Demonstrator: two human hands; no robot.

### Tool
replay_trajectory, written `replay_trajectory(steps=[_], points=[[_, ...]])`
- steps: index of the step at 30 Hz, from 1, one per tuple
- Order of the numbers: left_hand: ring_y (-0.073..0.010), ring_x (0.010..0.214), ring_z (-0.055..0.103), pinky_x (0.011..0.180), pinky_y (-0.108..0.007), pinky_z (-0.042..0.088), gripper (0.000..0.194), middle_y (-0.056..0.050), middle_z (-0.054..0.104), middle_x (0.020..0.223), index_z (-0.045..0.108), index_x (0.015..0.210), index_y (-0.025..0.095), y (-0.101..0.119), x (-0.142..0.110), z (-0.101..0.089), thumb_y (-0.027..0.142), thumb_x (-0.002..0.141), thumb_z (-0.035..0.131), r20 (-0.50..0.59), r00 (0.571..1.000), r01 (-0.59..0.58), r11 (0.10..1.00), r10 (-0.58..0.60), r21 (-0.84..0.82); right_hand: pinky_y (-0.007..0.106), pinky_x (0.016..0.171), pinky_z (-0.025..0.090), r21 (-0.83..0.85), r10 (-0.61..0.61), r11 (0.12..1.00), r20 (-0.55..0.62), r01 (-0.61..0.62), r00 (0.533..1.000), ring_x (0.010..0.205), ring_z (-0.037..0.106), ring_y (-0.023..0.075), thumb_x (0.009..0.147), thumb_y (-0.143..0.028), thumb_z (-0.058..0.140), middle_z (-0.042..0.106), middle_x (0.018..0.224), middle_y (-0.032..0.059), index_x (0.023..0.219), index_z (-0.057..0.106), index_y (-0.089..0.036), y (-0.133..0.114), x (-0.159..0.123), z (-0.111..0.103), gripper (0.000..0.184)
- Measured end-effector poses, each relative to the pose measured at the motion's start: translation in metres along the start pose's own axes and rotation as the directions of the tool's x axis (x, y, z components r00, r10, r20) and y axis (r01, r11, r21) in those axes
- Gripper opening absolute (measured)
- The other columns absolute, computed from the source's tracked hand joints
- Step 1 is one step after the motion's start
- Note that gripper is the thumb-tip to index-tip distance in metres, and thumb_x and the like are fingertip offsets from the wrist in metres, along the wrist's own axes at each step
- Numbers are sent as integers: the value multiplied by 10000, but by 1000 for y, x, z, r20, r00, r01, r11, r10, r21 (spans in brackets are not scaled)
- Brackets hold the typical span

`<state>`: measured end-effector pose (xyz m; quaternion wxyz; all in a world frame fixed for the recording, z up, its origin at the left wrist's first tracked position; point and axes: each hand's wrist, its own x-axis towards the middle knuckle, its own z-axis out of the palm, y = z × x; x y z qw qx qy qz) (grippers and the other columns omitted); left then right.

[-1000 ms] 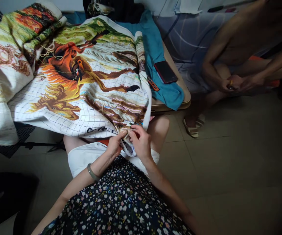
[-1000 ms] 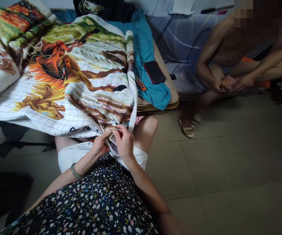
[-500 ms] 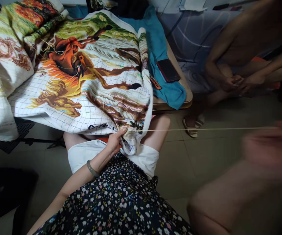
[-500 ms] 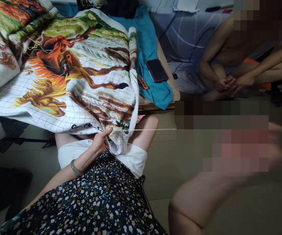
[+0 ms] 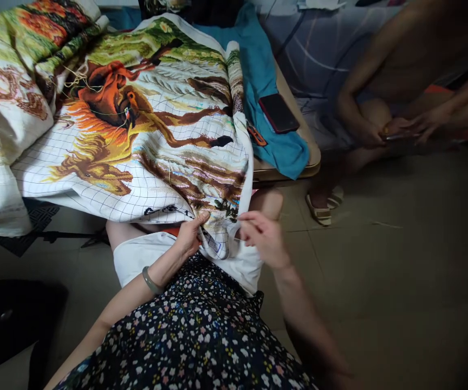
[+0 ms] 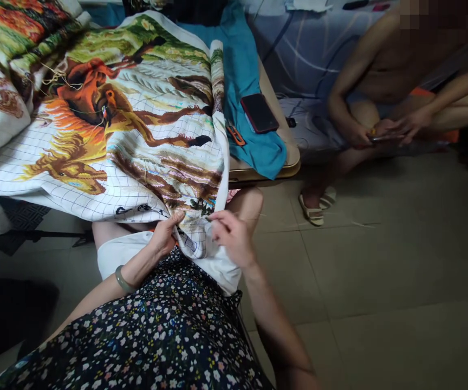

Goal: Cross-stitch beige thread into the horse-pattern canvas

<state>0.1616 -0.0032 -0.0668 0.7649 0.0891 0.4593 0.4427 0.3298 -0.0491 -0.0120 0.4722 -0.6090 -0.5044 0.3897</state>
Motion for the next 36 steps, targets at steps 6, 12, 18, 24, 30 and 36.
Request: replay_trajectory(steps=[6, 12, 18, 24, 30, 36], points=[[-190, 651, 644, 759, -339, 487, 311, -72, 691, 696, 673, 721, 75, 1, 0, -1, 279, 521, 796, 38, 999, -3, 1000, 3, 13, 203, 539, 434, -277, -70, 957, 81, 90, 994, 520, 550, 103, 821, -237, 496, 617, 585, 8, 924, 666, -147, 16, -3, 51, 219], [-181, 634, 634, 725, -325, 484, 321, -75, 687, 691, 670, 723, 73, 2, -1, 0, 273, 509, 800, 40, 999, 4, 1000, -4, 5, 203, 554, 440, -337, -113, 933, 51, 123, 992, 573, 598, 122, 801, -200, 493, 677, 692, 38, 902, 692, -145, 12, 0, 49, 230], [-170, 639, 631, 718, -309, 480, 326, -72, 688, 705, 671, 753, 72, 2, -1, 2, 251, 511, 797, 27, 1000, -10, 1000, 11, -19, 207, 556, 439, -363, -119, 922, 61, 133, 991, 569, 602, 123, 801, -214, 500, 690, 718, 39, 898, 702, -155, 13, 1, 50, 232], [-167, 628, 625, 709, -304, 480, 309, -73, 681, 689, 668, 728, 68, -1, 1, 0, 258, 518, 793, 20, 1000, -9, 1000, 8, 8, 229, 577, 439, -491, -154, 858, 37, 152, 987, 561, 602, 137, 774, -204, 508, 688, 700, 43, 839, 695, -174, 5, 2, 55, 201], [-147, 542, 582, 603, -288, 460, 266, -51, 649, 605, 646, 643, 77, 1, 0, 2, 264, 513, 783, -14, 1000, -13, 999, 13, 48, 204, 446, 426, -140, 123, 983, -1, -122, 992, 433, 534, 110, 783, -257, 493, 610, 567, 0, 829, 599, -158, 15, -5, 68, 152], [-127, 550, 566, 606, -263, 444, 230, -40, 648, 610, 653, 636, 88, 1, -1, 5, 247, 511, 762, -37, 998, -47, 997, 49, 54, 233, 554, 479, 4, 138, 990, -26, -138, 990, 568, 576, 126, 736, -283, 569, 639, 667, 29, 748, 628, -148, 27, -6, 71, 147]])
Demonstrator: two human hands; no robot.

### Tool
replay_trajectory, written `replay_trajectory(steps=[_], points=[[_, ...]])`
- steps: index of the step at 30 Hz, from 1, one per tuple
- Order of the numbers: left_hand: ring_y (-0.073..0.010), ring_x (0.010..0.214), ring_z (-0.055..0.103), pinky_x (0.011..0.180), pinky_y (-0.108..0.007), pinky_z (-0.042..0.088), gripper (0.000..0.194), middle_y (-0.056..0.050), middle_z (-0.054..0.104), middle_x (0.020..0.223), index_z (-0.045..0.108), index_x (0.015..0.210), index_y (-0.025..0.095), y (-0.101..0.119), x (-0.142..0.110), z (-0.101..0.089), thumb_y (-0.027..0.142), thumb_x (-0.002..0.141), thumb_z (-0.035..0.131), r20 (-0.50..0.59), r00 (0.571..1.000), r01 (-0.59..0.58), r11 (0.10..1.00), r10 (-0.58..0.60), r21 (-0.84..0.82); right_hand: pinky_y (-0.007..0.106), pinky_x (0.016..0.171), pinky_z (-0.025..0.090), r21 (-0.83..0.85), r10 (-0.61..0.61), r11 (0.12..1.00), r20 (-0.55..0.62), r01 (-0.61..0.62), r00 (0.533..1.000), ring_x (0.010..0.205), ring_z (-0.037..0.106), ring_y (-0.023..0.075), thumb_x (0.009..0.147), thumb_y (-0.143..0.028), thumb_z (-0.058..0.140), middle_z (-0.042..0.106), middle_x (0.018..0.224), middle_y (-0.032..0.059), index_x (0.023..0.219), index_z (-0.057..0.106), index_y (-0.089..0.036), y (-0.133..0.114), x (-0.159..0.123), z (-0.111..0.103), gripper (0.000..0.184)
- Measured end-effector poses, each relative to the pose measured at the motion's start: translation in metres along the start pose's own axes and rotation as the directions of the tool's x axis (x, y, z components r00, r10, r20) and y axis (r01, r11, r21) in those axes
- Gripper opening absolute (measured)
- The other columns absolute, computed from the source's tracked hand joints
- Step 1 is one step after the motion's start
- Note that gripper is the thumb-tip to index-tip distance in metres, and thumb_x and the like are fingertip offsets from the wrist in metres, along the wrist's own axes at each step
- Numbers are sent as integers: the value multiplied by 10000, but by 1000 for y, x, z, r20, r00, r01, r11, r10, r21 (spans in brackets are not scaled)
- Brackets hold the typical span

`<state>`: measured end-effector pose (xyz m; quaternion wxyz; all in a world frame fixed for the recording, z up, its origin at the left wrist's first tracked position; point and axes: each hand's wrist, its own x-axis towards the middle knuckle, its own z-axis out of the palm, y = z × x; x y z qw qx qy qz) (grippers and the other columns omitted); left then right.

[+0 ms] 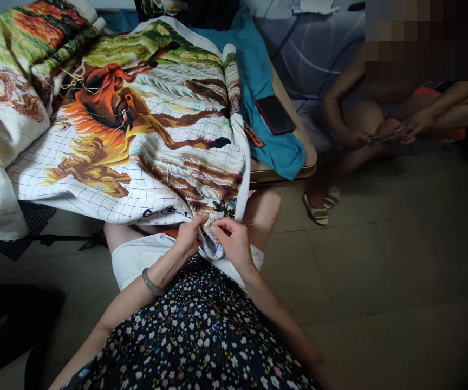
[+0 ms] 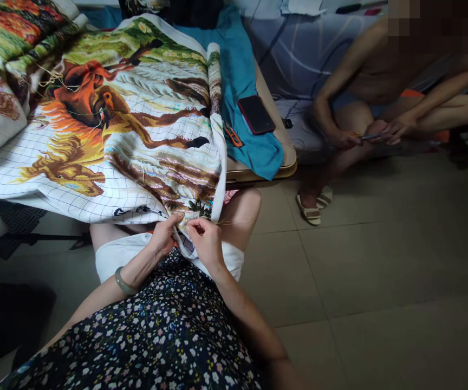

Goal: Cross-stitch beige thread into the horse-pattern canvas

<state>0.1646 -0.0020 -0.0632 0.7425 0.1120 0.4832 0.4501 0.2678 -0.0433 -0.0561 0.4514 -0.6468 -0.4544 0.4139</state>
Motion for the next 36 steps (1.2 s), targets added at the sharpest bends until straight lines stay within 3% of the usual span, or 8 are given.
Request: replay_trajectory(steps=[12, 21, 36], points=[[-116, 538, 543, 591, -251, 428, 225, -17, 624, 590, 640, 621, 108, -1, 2, 1, 261, 506, 758, -27, 999, -18, 1000, 18, 7, 219, 484, 474, 94, 71, 993, -38, -67, 997, 506, 530, 110, 688, -287, 601, 614, 629, 18, 733, 637, -151, -2, -1, 5, 148], [-116, 507, 536, 550, -254, 420, 282, -21, 624, 584, 629, 627, 109, -2, 0, -1, 309, 499, 782, 8, 1000, 6, 1000, -6, 2, 190, 414, 417, 248, 159, 954, 53, -167, 986, 436, 472, 76, 660, -277, 636, 597, 618, 0, 806, 653, -141, -7, -2, 0, 200], [-116, 479, 529, 515, -255, 415, 295, -10, 605, 565, 611, 632, 110, -1, -2, 0, 313, 504, 782, 38, 999, 10, 1000, -10, 1, 189, 381, 373, 437, 247, 854, 135, -282, 959, 390, 445, 69, 611, -256, 652, 552, 524, -22, 742, 646, -127, -10, 2, 1, 184]])
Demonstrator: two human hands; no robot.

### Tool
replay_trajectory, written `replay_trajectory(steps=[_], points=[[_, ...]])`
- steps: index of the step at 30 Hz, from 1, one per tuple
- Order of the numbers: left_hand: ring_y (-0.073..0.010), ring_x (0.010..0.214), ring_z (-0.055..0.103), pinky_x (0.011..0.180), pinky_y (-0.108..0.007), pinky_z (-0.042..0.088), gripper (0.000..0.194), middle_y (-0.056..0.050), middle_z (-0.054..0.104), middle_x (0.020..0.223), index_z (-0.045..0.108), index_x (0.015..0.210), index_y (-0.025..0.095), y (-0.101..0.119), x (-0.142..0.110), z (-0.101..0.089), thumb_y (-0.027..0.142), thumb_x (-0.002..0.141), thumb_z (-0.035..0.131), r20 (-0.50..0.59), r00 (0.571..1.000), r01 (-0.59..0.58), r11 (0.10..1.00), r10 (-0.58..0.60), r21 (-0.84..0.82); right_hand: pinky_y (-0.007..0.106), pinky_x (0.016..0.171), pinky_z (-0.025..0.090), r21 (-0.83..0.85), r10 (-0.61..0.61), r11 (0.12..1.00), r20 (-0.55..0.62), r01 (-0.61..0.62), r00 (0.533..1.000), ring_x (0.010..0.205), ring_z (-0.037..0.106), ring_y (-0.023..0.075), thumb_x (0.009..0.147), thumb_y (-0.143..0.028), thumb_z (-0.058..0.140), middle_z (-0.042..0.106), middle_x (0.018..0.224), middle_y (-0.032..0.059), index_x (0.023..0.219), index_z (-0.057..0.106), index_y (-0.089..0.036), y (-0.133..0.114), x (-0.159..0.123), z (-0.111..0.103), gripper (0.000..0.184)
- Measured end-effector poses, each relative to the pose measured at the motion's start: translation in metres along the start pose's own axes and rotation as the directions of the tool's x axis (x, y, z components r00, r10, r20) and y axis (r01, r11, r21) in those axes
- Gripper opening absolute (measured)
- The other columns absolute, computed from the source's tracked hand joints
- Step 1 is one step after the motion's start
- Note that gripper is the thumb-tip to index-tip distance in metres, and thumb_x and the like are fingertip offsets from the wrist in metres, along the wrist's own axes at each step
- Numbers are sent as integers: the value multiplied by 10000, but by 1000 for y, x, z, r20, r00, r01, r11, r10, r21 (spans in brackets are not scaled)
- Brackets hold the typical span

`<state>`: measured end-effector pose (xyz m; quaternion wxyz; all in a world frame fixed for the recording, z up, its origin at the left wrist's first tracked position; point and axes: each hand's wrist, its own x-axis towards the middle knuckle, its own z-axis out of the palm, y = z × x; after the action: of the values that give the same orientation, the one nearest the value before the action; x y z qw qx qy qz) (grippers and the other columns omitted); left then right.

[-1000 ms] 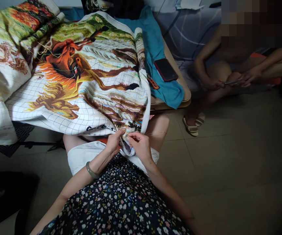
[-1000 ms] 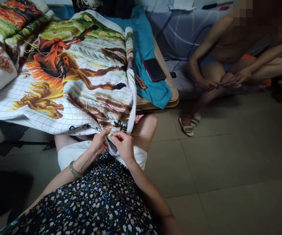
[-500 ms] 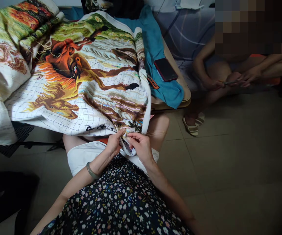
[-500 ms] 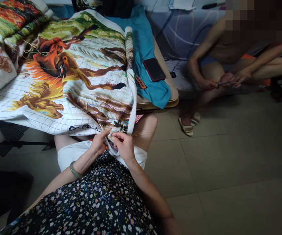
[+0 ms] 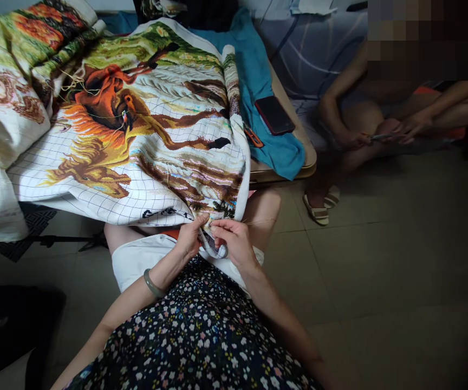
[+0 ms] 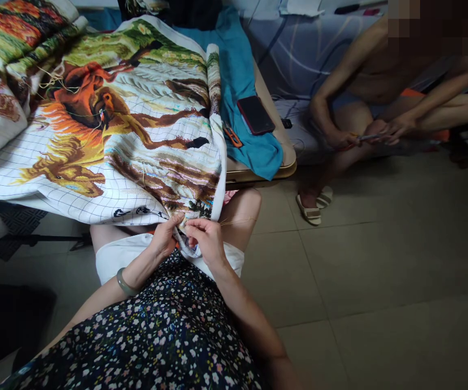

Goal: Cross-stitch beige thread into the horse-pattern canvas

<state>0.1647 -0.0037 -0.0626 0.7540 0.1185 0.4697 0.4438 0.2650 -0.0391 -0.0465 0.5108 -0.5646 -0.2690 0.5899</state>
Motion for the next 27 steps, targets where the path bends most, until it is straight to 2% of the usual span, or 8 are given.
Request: replay_trajectory(steps=[8, 19, 24, 27], points=[[-89, 451, 494, 512, -239, 396, 257, 8, 578, 531, 602, 604, 125, -1, 2, -1, 301, 513, 767, -34, 999, -1, 1000, 1, -3, 208, 460, 464, -201, -167, 969, -123, 140, 978, 459, 505, 89, 669, -297, 642, 608, 614, 4, 761, 656, -145, 16, -1, 2, 178], [-105, 456, 488, 478, -247, 377, 266, -2, 576, 536, 606, 640, 125, -1, 1, 1, 334, 537, 733, -15, 1000, 17, 1000, -17, 3, 219, 458, 485, -200, -188, 969, -218, 145, 958, 477, 534, 111, 680, -344, 637, 610, 595, 12, 796, 673, -143, 23, 1, 9, 235], [-98, 460, 483, 485, -242, 376, 265, 4, 574, 540, 604, 628, 121, -1, 1, 2, 325, 527, 739, -18, 1000, 4, 1000, -4, -8, 220, 459, 489, -196, -184, 970, -217, 142, 959, 466, 542, 112, 686, -329, 634, 603, 573, 5, 773, 657, -140, 22, 1, 12, 209], [-96, 471, 488, 495, -238, 380, 271, 7, 575, 541, 608, 627, 119, -4, 2, 1, 319, 519, 757, -11, 1000, -10, 1000, 10, -23, 221, 465, 489, -211, -240, 959, -239, 191, 941, 471, 558, 116, 703, -320, 626, 602, 585, 1, 771, 604, -138, 18, 0, 14, 196]])
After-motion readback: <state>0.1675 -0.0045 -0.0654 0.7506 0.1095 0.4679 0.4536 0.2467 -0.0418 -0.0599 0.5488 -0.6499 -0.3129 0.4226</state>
